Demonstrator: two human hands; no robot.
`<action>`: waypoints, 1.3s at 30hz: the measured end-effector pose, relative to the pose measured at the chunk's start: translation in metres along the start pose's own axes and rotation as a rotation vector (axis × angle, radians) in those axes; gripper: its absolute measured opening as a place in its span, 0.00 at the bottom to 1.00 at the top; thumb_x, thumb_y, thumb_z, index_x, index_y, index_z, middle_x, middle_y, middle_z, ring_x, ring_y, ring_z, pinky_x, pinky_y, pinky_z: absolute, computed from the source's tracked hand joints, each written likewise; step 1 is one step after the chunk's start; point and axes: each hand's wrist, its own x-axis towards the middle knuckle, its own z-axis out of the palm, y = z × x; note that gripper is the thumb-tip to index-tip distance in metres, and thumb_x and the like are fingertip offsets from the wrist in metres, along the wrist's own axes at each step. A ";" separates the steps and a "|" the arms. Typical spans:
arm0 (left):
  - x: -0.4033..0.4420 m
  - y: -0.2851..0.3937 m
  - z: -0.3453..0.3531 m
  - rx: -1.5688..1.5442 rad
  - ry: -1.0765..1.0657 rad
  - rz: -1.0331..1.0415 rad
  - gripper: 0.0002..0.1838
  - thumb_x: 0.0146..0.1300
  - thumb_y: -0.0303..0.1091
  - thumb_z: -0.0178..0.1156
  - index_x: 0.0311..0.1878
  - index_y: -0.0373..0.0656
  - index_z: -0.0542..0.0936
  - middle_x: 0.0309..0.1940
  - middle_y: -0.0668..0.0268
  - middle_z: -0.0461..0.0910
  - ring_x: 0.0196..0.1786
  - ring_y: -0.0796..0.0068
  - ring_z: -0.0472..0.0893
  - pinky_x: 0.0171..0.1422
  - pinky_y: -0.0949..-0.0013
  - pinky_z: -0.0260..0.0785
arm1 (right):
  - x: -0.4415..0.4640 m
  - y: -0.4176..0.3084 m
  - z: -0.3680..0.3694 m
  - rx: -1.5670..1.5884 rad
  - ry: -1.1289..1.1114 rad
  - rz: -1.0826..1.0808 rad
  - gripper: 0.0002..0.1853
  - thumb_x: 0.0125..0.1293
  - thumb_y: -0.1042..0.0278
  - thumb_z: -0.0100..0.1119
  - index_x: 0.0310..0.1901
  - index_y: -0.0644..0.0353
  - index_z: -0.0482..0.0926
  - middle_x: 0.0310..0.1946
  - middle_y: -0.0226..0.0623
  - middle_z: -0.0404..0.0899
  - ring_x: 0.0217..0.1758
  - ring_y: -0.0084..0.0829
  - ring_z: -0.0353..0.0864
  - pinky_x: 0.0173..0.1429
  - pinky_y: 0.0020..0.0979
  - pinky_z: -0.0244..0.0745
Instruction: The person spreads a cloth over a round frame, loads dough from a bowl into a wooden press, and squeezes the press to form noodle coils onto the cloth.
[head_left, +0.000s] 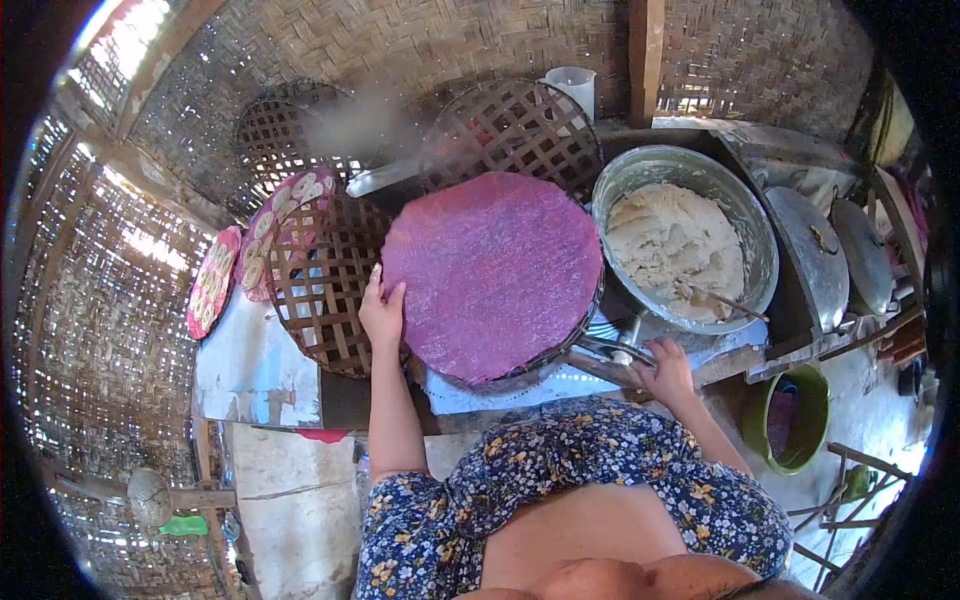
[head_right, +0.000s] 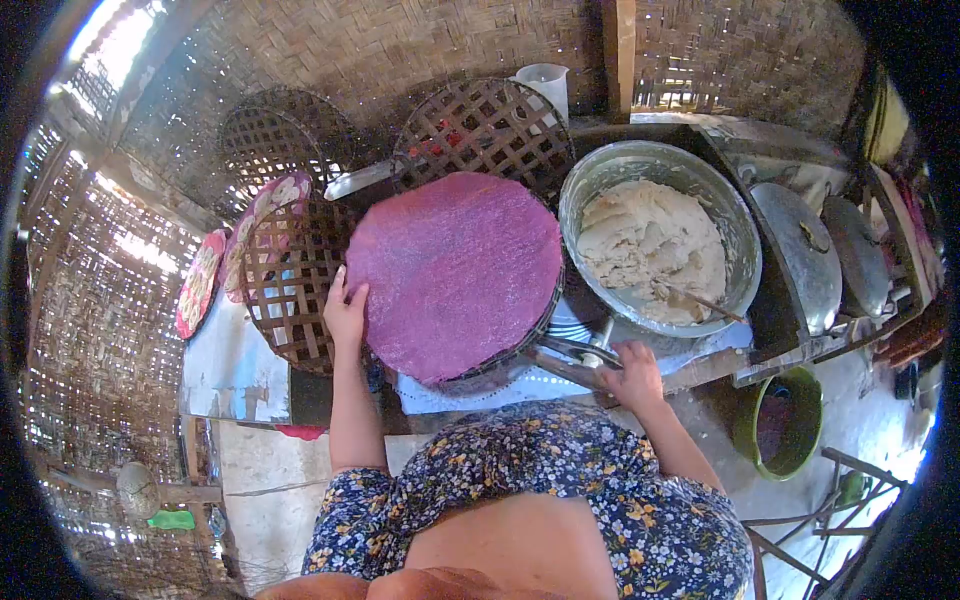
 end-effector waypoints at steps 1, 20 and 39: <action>-0.002 0.000 -0.001 0.175 -0.022 -0.006 0.27 0.54 0.25 0.61 0.59 0.37 0.68 0.53 0.57 0.73 0.50 0.67 0.75 0.57 0.71 0.65 | -0.003 0.000 -0.001 -0.048 -0.047 -0.006 0.30 0.48 0.54 0.63 0.53 0.59 0.71 0.48 0.46 0.71 0.52 0.46 0.69 0.55 0.41 0.66; 0.000 0.077 -0.046 -1.113 -0.210 -0.211 0.37 0.61 0.58 0.45 0.68 0.48 0.52 0.65 0.52 0.57 0.68 0.59 0.56 0.66 0.57 0.49 | -0.076 0.050 -0.089 0.591 -0.337 0.295 0.46 0.33 0.54 0.71 0.56 0.70 0.64 0.48 0.49 0.73 0.51 0.42 0.73 0.55 0.35 0.67; 0.041 0.165 0.008 -2.046 -0.651 -0.174 0.42 0.54 0.73 0.35 0.58 0.47 0.68 0.23 0.73 0.69 0.32 0.70 0.71 0.48 0.57 0.65 | 0.082 -0.139 -0.125 1.122 -1.025 0.199 0.35 0.60 0.34 0.41 0.44 0.67 0.71 0.30 0.42 0.77 0.27 0.29 0.78 0.29 0.29 0.74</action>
